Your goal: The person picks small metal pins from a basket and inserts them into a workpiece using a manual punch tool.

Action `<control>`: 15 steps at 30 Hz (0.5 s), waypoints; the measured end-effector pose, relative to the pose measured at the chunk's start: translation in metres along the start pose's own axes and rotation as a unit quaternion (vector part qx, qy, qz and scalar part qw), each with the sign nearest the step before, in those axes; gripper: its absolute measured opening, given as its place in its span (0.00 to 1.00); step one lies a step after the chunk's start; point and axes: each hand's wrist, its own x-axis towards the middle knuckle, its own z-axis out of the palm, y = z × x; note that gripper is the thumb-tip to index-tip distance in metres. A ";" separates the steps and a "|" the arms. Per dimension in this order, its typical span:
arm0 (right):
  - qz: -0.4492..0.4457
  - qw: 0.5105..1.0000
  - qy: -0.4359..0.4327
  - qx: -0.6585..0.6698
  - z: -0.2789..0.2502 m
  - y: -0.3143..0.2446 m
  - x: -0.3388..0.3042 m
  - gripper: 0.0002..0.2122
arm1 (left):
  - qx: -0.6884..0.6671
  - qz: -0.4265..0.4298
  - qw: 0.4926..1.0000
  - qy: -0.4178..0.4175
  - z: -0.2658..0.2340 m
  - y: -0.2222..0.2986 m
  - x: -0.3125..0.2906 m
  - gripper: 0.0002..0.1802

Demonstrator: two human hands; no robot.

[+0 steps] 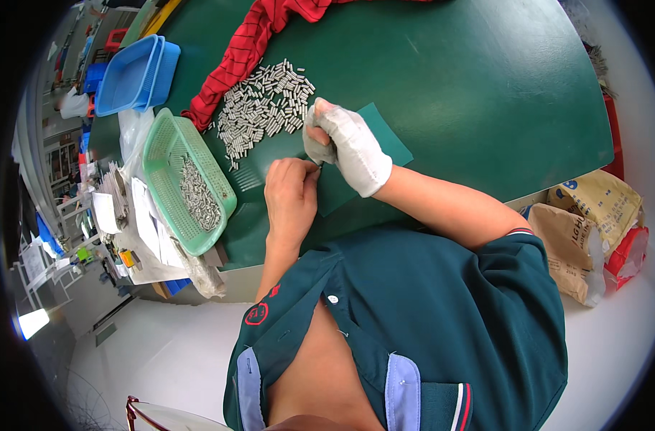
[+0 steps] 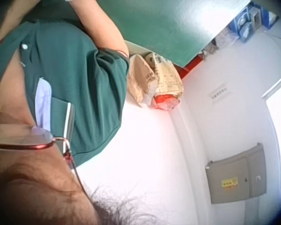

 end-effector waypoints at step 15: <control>-0.044 0.989 -0.041 -0.137 0.005 0.008 -0.012 0.29 | -0.030 -0.020 0.999 0.017 0.006 -0.002 -0.007 0.06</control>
